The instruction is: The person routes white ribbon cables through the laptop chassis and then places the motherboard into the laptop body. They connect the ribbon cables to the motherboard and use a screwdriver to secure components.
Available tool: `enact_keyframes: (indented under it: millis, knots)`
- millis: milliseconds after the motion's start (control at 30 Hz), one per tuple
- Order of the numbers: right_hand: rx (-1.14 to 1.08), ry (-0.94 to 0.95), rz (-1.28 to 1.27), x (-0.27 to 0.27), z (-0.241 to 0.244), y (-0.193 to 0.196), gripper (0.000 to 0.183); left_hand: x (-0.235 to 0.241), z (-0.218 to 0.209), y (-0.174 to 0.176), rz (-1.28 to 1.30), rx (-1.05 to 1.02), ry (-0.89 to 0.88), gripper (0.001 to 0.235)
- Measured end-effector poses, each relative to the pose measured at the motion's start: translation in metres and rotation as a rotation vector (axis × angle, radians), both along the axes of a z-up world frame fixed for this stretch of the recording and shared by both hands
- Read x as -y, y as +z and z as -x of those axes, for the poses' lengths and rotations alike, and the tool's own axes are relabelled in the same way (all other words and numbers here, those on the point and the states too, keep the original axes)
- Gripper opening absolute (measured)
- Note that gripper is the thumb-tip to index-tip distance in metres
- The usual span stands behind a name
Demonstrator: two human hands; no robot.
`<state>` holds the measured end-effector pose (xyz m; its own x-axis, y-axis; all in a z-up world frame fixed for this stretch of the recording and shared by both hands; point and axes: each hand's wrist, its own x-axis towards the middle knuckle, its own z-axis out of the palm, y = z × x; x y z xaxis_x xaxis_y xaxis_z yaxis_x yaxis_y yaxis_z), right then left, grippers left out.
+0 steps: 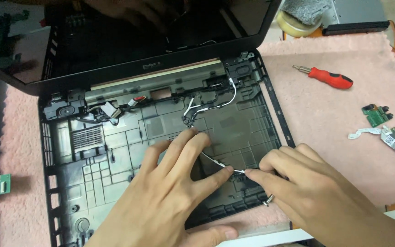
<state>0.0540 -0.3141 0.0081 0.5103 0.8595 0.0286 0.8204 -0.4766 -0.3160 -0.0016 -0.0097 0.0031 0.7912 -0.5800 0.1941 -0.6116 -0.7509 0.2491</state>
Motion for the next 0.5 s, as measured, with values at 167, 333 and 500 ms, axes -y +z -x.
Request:
enact_keyframes:
  millis: [167,333,500]
  knots:
    - [0.159,0.135,0.16,0.002,0.006,-0.003,0.058,0.0,-0.005,0.001,0.117,-0.06,-0.021,0.086]
    - [0.286,0.05,0.129,-0.002,0.015,-0.012,0.036,0.001,-0.006,0.003,0.215,-0.129,-0.01,0.082]
    - [0.273,-0.162,0.128,-0.009,0.032,-0.02,0.026,0.001,-0.005,-0.003,0.244,-0.122,0.0,0.075]
